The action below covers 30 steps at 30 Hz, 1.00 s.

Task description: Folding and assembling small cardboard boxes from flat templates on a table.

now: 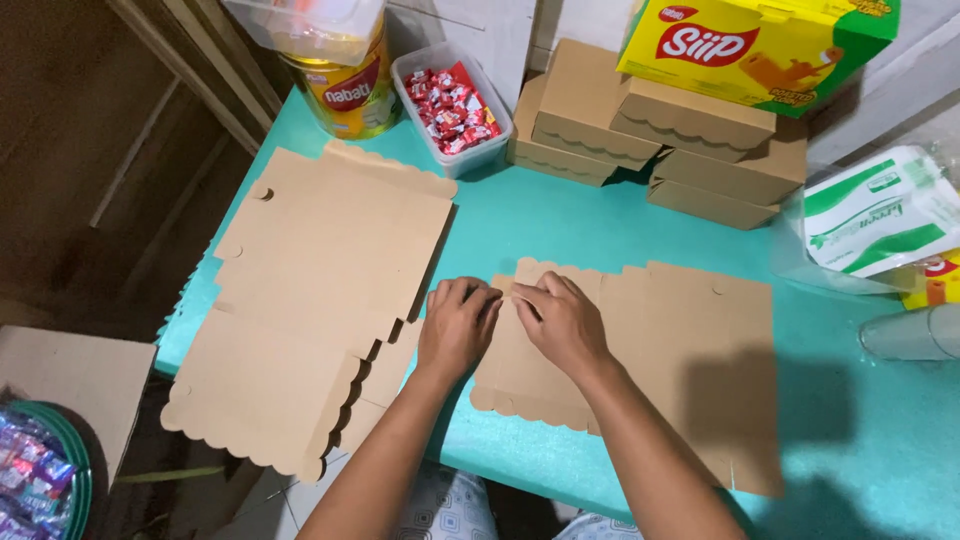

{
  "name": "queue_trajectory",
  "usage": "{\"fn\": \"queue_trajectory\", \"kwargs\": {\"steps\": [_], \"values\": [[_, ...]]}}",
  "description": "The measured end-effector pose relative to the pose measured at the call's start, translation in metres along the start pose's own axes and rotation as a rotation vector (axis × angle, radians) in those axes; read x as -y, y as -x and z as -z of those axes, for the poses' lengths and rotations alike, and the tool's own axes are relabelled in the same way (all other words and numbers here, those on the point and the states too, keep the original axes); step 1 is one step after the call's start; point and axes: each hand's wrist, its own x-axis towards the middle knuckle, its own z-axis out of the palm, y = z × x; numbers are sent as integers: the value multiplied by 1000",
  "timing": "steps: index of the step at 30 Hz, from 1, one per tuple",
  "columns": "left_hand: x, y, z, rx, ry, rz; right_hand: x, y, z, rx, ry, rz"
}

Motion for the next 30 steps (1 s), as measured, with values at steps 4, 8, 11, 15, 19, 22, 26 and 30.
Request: {"fn": "queue_trajectory", "kwargs": {"steps": [4,8,11,15,19,22,26,30], "values": [[-1,-2,0,-32,54,-40,-35,17,12,-120,-73,-148],[-21,-14,14,24,247,54,-76,34,22,-209,-158,-436],[-30,-29,9,132,295,153,-84,32,27,-151,-258,-628],[-39,-46,5,195,319,279,-86,26,25,6,-240,-774],[-34,-54,-6,247,257,299,-84,18,30,56,-223,-814],[-40,-60,0,308,236,317,-79,19,37,27,-251,-794],[-42,-62,8,325,357,370,-74,22,42,-7,-267,-741],[-40,-58,12,309,508,429,-54,27,60,-65,-248,-617]]}}
